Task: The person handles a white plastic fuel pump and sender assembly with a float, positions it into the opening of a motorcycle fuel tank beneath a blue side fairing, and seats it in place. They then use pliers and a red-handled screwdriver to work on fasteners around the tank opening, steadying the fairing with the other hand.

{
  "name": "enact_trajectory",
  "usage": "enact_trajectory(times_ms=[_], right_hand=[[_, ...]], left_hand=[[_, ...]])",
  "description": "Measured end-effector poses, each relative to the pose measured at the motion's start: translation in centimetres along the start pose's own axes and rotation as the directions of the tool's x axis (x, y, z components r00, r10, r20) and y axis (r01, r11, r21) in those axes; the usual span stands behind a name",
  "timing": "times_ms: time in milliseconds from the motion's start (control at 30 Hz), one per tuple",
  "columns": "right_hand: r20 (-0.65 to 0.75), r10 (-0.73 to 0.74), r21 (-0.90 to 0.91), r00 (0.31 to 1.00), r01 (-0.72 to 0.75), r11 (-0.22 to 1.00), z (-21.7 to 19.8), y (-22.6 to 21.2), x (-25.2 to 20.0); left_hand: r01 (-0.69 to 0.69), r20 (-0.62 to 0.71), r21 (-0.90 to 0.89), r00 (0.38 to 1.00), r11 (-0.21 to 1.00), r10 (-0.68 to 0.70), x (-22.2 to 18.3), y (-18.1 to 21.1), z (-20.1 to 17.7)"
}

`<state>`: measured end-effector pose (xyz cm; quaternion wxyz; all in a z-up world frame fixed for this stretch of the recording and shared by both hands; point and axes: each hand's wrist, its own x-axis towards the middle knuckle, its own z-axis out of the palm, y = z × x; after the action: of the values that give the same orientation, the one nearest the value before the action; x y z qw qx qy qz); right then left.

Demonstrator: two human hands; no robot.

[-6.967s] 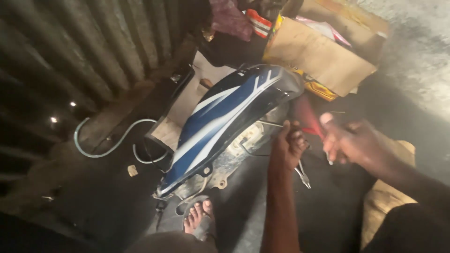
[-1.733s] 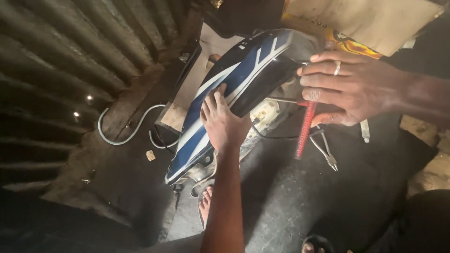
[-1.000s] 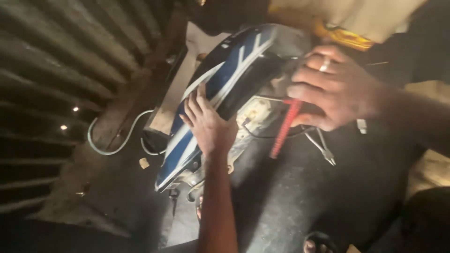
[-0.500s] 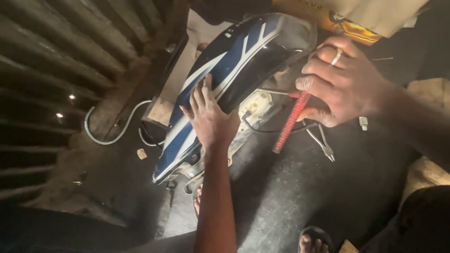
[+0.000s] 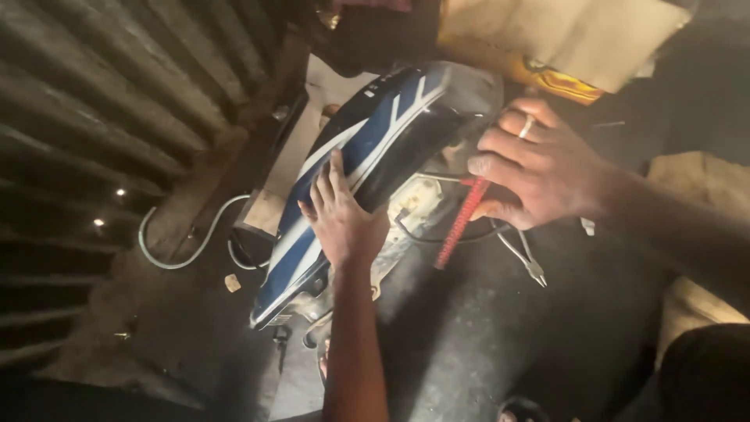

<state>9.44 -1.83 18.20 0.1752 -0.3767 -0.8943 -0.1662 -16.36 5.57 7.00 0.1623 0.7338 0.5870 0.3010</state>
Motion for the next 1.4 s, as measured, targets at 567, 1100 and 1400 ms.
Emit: enact_trajectory(times_ms=[567,1100,1400], right_hand=[[0.151,0.119,-0.031,0.981,-0.116,0.993,-2.1,-2.7,0.8],[0.403,0.213,-0.237,0.89,-0.124,0.964,-6.2,-8.8,4.3],[0.409,0.321,-0.237,0.854,-0.24,0.941,-9.3,-12.5,1.5]], left_hand=[[0.012,0.026,-0.004,1.0,1.0,-0.012,-0.3,-1.1,-0.1],[0.608,0.694,-0.442,0.698,-0.659,0.179,-6.1,5.7,11.0],[0.576,0.62,-0.267,0.716,-0.773,0.32,-11.2,6.9,11.5]])
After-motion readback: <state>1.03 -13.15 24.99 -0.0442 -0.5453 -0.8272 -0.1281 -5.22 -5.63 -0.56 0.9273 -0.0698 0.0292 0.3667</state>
